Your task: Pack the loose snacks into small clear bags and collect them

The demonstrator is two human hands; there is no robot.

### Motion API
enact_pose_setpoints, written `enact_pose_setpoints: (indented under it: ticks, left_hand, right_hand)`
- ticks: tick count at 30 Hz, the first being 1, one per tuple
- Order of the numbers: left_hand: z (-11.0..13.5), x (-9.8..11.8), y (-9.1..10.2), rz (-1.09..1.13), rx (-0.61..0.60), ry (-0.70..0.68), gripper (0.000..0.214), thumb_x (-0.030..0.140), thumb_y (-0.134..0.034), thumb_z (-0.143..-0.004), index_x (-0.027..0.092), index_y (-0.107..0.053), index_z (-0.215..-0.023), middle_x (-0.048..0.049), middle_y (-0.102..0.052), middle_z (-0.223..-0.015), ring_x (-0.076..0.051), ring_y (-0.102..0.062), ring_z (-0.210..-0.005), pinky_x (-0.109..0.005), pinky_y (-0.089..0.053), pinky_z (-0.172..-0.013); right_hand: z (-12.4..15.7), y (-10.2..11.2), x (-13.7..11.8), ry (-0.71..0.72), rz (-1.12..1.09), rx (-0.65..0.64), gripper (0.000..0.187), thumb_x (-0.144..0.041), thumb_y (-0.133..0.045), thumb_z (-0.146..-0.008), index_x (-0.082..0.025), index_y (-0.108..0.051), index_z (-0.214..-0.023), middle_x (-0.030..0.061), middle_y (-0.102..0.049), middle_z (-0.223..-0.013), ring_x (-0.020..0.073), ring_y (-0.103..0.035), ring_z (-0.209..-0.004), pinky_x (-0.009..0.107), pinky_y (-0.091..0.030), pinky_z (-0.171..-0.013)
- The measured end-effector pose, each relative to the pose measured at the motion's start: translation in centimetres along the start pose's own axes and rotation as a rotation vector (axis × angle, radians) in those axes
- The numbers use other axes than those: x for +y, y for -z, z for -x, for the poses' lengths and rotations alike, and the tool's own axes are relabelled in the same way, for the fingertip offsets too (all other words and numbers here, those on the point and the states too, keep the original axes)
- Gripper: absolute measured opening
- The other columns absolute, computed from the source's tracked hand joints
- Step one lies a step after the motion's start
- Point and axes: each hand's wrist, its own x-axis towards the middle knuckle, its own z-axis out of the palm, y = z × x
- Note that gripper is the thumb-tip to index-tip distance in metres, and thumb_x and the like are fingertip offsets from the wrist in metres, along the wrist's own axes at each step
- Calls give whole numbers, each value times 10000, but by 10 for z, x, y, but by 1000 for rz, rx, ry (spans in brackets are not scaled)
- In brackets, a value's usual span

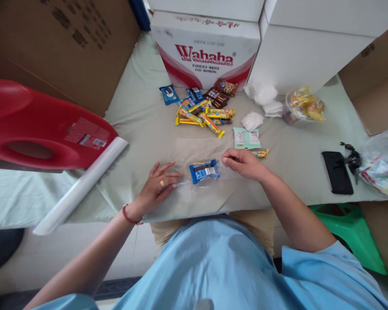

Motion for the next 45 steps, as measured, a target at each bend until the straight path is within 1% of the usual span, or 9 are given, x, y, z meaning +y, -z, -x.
enact_pose_setpoints:
  ticks: [7,13,17,21,27,30,33,40,45]
  left_hand:
    - [-5,5,3,253,145,278,256,412,-359,-1128,273,-573,-1103,-72,-821,-1220,-242,-629,-1451,-574,-207,-1384]
    - [-7,7,0,78,0,90,497,442,-618,-929,247,-558,-1383,-127,-703,-1448,-318,-535,-1525,-651,-80,-1373]
    - [-15,10,-6,16,107,182,250,461,-586,-991,258,-710,-1071,-72,-796,-1150,-291,-658,-1342,-644,-181,-1341]
    - [-25,9,-14,73,286,317,374,446,-483,-1065,250,-649,-793,-28,-782,-916,-237,-729,-1099,-576,-330,-1292]
    - [-32,8,-23,4,441,465,345,447,-526,-1038,248,-624,-773,-26,-771,-869,-225,-699,-881,-560,-428,-1223]
    - [-32,9,-26,-43,461,464,337,441,-512,-1038,255,-630,-783,-33,-769,-857,-237,-688,-875,-558,-432,-1215]
    - [-32,10,-26,-72,457,458,367,444,-486,-1049,261,-606,-754,-39,-763,-851,-240,-674,-868,-536,-440,-1207]
    - [-32,10,-26,-92,482,477,490,475,-420,-1090,266,-468,-649,-14,-627,-675,-214,-602,-733,-478,-504,-1109]
    - [-34,9,-25,-68,498,505,489,464,-413,-1106,259,-518,-675,-3,-608,-659,-208,-617,-726,-435,-539,-1019]
  right_hand:
    - [-17,4,12,-40,93,68,396,-592,-661,-913,-197,-668,-880,-43,-502,-679,121,-404,-615,274,-306,-574]
    - [-30,4,19,-86,215,128,338,-532,-629,-884,-200,-682,-862,-40,-503,-655,132,-409,-603,279,-309,-568]
    - [-30,7,22,-128,231,117,339,-535,-620,-884,-202,-673,-853,-41,-508,-635,133,-412,-585,278,-304,-558]
    - [-29,8,25,-157,270,113,350,-538,-601,-896,-198,-672,-851,-39,-511,-634,137,-419,-590,282,-314,-569]
    - [-23,9,22,-138,566,126,240,-370,-580,-964,-188,-721,-897,24,-638,-741,177,-531,-671,304,-386,-641]
    - [-20,3,8,-8,879,205,182,-253,-604,-969,-174,-762,-926,145,-737,-986,279,-623,-914,384,-466,-800]
    - [-27,-8,-8,175,976,299,259,-326,-595,-1036,-165,-797,-1038,212,-730,-1187,370,-599,-1133,497,-469,-985]
    - [-73,-39,-3,320,629,-116,246,-370,-641,-1045,-192,-806,-1086,101,-776,-1022,247,-682,-1005,396,-474,-1011]
    - [-80,-51,5,365,439,-210,206,-293,-620,-1041,-188,-797,-1030,67,-732,-959,192,-679,-921,304,-496,-876]
